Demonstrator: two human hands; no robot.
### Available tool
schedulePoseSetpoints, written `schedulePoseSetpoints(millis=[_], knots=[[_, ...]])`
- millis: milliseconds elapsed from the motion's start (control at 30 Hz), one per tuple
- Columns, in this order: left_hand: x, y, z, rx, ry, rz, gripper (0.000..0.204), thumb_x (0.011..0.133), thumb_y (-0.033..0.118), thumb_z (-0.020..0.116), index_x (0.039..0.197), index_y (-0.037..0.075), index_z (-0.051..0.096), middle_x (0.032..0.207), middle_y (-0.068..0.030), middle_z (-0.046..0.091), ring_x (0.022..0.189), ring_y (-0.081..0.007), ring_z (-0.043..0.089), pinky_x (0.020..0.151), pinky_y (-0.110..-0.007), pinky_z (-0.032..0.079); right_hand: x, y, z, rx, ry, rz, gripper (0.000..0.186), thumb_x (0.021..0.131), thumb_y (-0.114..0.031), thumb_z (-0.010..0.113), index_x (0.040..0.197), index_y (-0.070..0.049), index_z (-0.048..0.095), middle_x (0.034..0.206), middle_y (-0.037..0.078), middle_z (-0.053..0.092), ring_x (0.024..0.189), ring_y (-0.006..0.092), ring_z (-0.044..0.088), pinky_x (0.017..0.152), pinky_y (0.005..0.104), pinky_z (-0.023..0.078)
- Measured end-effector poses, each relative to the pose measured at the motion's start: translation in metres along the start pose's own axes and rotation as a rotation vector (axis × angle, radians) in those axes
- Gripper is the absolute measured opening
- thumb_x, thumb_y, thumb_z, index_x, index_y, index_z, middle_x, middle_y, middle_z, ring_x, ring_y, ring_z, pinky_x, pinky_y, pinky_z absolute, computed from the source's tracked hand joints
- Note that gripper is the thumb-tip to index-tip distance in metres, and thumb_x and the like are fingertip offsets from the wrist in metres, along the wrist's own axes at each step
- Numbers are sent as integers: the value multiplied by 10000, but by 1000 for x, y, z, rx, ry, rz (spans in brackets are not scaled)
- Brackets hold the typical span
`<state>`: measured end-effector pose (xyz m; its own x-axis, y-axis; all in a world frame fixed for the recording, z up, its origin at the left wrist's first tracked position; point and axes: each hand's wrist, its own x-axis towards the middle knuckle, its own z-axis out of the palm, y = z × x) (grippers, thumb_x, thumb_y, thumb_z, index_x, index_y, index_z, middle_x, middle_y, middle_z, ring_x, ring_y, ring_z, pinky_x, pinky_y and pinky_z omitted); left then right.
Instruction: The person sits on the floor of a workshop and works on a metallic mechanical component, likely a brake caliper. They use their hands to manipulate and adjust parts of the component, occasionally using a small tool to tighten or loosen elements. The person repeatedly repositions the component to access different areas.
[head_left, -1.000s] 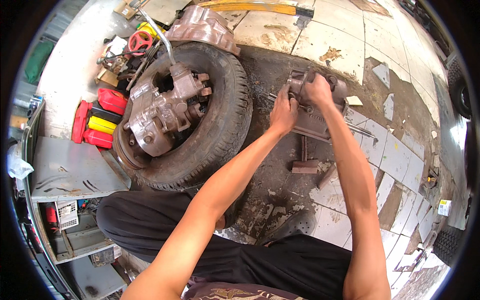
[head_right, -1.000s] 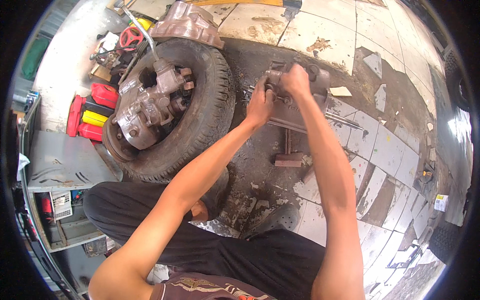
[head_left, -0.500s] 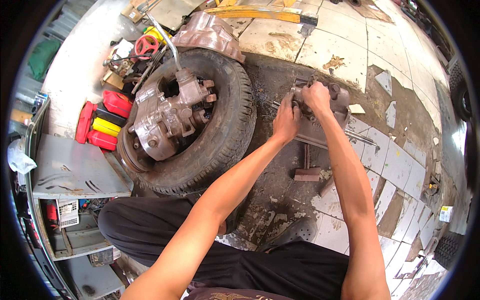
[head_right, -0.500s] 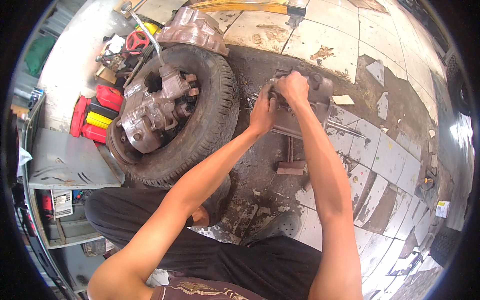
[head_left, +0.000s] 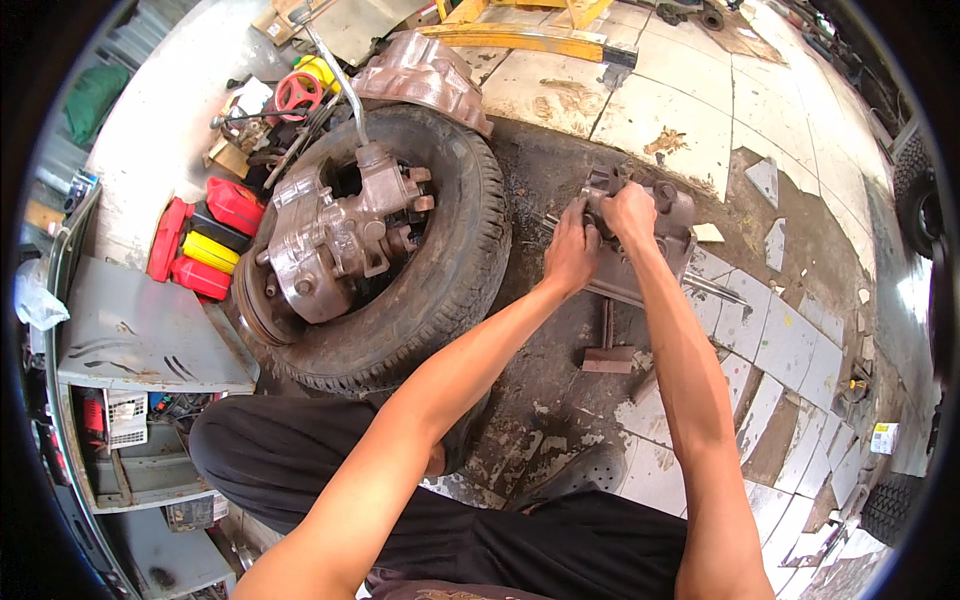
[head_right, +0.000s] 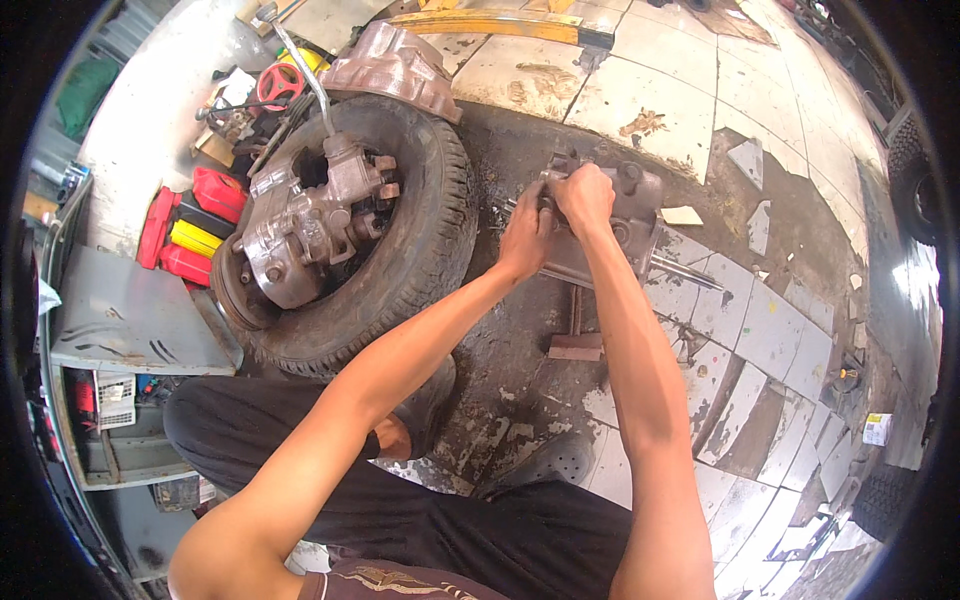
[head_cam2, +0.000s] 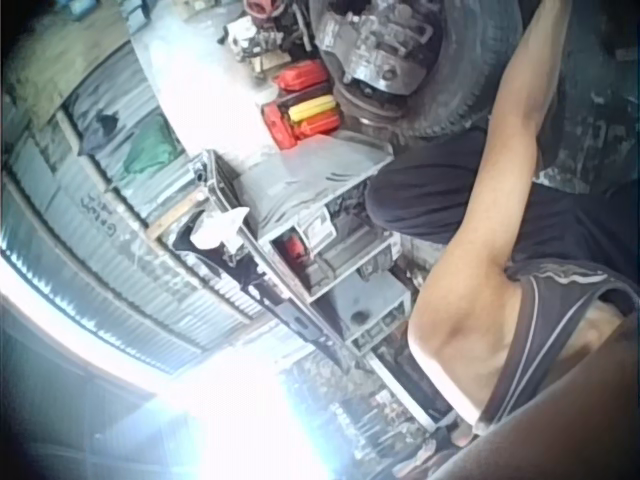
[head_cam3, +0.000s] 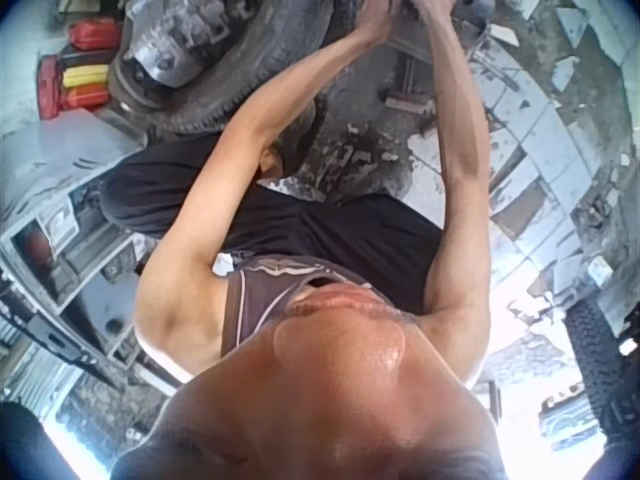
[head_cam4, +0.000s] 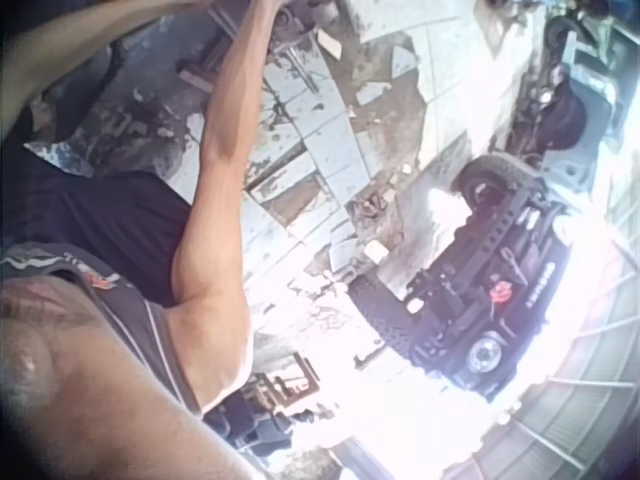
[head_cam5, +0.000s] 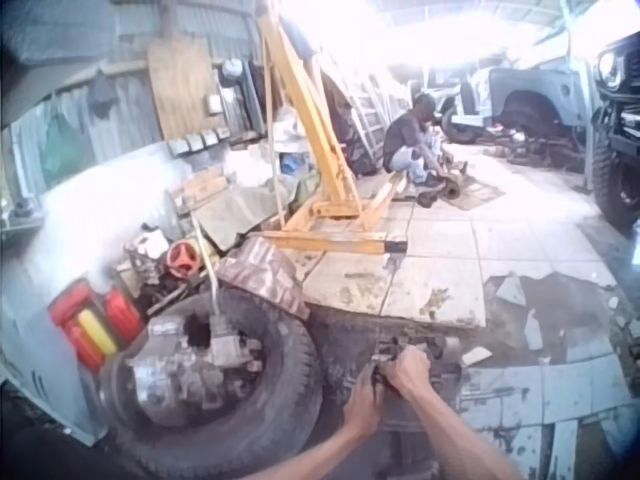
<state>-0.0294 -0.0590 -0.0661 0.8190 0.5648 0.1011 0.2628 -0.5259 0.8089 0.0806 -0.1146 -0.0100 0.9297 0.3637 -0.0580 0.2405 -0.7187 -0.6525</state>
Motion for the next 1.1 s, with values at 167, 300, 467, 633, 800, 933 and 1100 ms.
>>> schedulePoseSetpoints(millis=[167,300,467,633,800,933,1100], knots=[[2,-5,0,26,-3,-18,551,978,246,385,1487,54,295,1518,-173,337,1388,-367,335,1121,-453,319,-12,6,9,75,121,-77,345,790,-158,667,1035,83,646,966,316,671,986,461,647,865,491,518],[0,-3,1,-3,8,10,551,976,244,394,1486,57,303,1512,-166,351,1384,-360,346,1119,-451,323,-4,6,8,-1,108,-161,276,797,-107,642,996,85,644,960,319,667,953,473,650,828,504,532],[0,8,5,10,-2,-34,542,973,223,400,1481,55,312,1506,-171,359,1377,-364,355,1117,-446,323,5,12,4,-28,45,-60,251,791,-95,642,951,94,678,978,329,662,973,468,651,842,500,534],[-2,-3,1,16,25,31,538,989,259,382,1470,28,319,1499,-187,368,1381,-373,354,1126,-433,310,8,6,9,-54,-34,-6,255,772,-113,655,925,87,697,959,330,665,974,445,661,845,480,537],[-1,1,2,37,18,28,530,990,242,386,1478,52,308,1516,-173,345,1385,-362,347,1112,-440,331,13,6,8,-17,4,19,252,777,-122,658,924,78,704,991,333,660,995,453,651,852,474,536],[-1,-1,1,27,15,8,536,986,248,392,1479,53,309,1519,-173,341,1387,-366,342,1114,-443,328,7,1,-4,-38,-60,8,286,800,-137,638,954,98,692,996,335,659,998,453,652,861,474,533],[-1,1,1,35,14,11,537,982,255,382,1470,40,316,1518,-180,341,1388,-371,339,1114,-445,328,12,11,0,-110,-140,-24,286,795,-134,636,945,105,688,960,340,659,975,451,656,854,472,534]])
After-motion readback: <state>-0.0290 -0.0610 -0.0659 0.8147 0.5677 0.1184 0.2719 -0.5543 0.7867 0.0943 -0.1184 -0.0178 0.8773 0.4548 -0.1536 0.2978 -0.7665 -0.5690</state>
